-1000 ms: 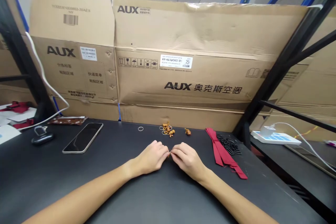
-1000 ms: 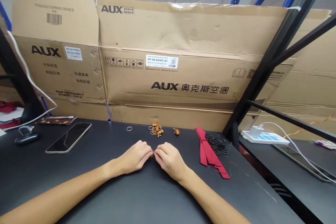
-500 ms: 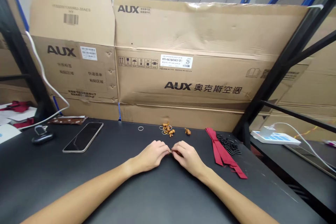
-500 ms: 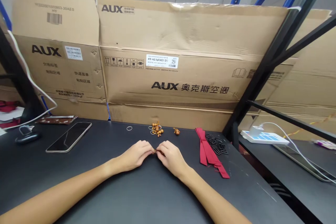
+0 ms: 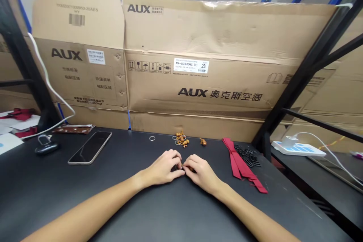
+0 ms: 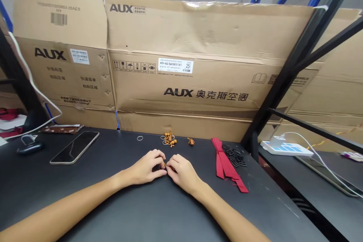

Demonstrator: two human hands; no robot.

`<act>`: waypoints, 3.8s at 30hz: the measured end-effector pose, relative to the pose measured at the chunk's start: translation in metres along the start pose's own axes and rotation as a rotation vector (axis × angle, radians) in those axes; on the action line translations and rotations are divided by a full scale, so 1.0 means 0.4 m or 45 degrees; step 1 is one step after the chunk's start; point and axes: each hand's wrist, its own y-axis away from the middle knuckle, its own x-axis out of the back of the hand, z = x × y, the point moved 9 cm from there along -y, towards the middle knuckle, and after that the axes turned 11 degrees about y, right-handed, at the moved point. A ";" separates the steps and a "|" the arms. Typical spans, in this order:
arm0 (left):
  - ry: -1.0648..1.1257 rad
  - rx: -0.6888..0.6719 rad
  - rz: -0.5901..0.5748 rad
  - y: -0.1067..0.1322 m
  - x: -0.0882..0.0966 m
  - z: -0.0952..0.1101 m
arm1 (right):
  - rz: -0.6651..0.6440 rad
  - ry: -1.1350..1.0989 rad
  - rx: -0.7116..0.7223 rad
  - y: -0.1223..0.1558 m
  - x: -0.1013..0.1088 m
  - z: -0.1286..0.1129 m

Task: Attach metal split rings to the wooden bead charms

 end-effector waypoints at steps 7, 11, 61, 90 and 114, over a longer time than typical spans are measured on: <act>-0.001 -0.033 -0.027 -0.001 0.001 0.006 | 0.010 -0.041 -0.071 0.000 -0.005 0.021; 0.025 -0.030 -0.021 -0.002 0.003 0.007 | 0.017 -0.051 -0.170 -0.001 -0.006 0.051; -0.117 -0.113 0.006 0.003 0.003 0.024 | -0.003 -0.103 -0.247 0.002 -0.001 0.064; -0.289 0.219 -0.023 0.010 0.032 -0.123 | -0.424 0.161 -0.285 0.021 -0.065 0.115; -0.325 0.251 -0.300 0.030 -0.017 -0.134 | -0.604 0.139 -0.208 0.029 -0.066 0.079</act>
